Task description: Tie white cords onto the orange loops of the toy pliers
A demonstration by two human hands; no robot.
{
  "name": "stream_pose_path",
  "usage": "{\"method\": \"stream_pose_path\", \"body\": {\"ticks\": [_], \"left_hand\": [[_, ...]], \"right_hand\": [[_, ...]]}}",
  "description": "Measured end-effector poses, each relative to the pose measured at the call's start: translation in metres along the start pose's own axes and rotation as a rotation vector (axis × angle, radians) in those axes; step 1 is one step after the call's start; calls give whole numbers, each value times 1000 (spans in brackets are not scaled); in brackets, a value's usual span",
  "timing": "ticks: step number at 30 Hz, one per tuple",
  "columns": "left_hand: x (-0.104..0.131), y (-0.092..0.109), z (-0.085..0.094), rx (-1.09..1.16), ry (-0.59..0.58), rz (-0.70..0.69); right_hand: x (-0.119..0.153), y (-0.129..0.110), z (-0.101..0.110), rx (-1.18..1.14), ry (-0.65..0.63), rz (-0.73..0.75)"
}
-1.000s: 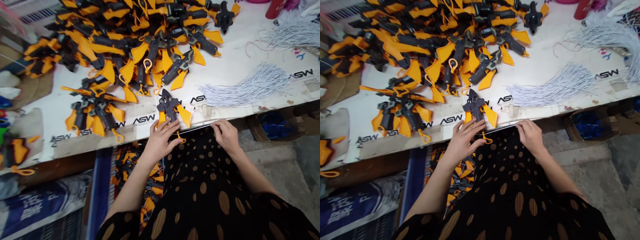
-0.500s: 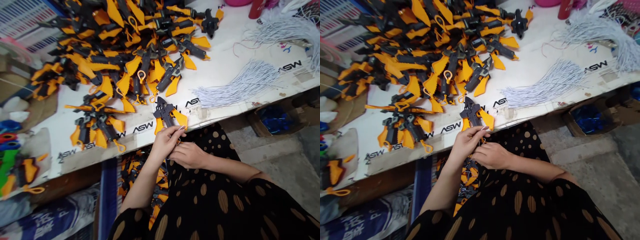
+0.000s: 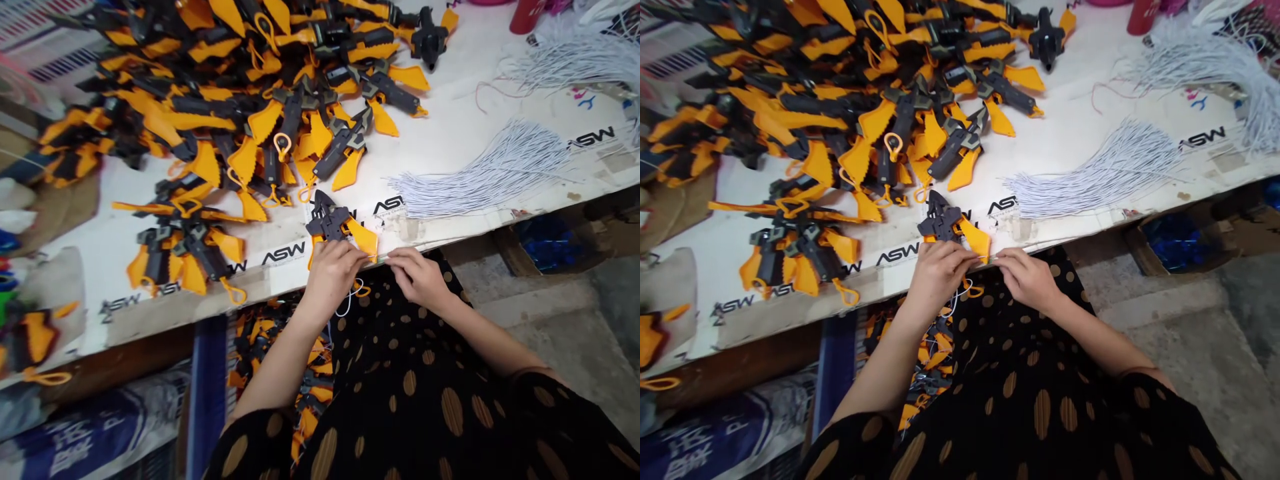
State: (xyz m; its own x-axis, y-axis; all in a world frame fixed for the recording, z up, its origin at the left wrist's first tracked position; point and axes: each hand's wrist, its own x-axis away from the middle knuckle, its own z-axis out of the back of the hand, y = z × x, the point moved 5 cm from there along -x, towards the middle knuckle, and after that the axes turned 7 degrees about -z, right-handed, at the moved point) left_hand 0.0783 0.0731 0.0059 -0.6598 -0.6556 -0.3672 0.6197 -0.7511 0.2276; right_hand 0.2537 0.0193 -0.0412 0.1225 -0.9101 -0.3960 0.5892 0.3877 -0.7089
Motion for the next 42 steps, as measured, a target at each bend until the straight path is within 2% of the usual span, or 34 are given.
{"method": "stream_pose_path", "body": {"ticks": [6,12,17,25,30,33,35,38,40,42], "left_hand": [[-6,0,1,-24,-30,-5],[-12,4,-3,12,-92,1],[-15,7,-6,-14,-61,-7],[-22,-7,-15,104,-188,41],[-28,-11,-18,136,-118,43],[-28,-14,-23,164,-112,93],[-27,-16,-23,187,-79,140],[-25,-18,-23,217,9,175],[-25,-18,-25,228,55,191],[-26,-19,-27,226,76,208]], "right_hand": [[-20,3,-3,193,-52,-87],[-21,0,-9,273,-69,-90],[-20,-2,-10,333,-92,-89],[-19,-1,-14,369,-71,-95],[-21,-3,-15,308,-29,-157],[-21,2,-8,87,47,-258],[-20,15,4,-245,153,-386],[-15,46,31,-806,416,-558],[-12,63,53,-1022,610,-564],[-12,69,70,-1098,706,-521]]}}
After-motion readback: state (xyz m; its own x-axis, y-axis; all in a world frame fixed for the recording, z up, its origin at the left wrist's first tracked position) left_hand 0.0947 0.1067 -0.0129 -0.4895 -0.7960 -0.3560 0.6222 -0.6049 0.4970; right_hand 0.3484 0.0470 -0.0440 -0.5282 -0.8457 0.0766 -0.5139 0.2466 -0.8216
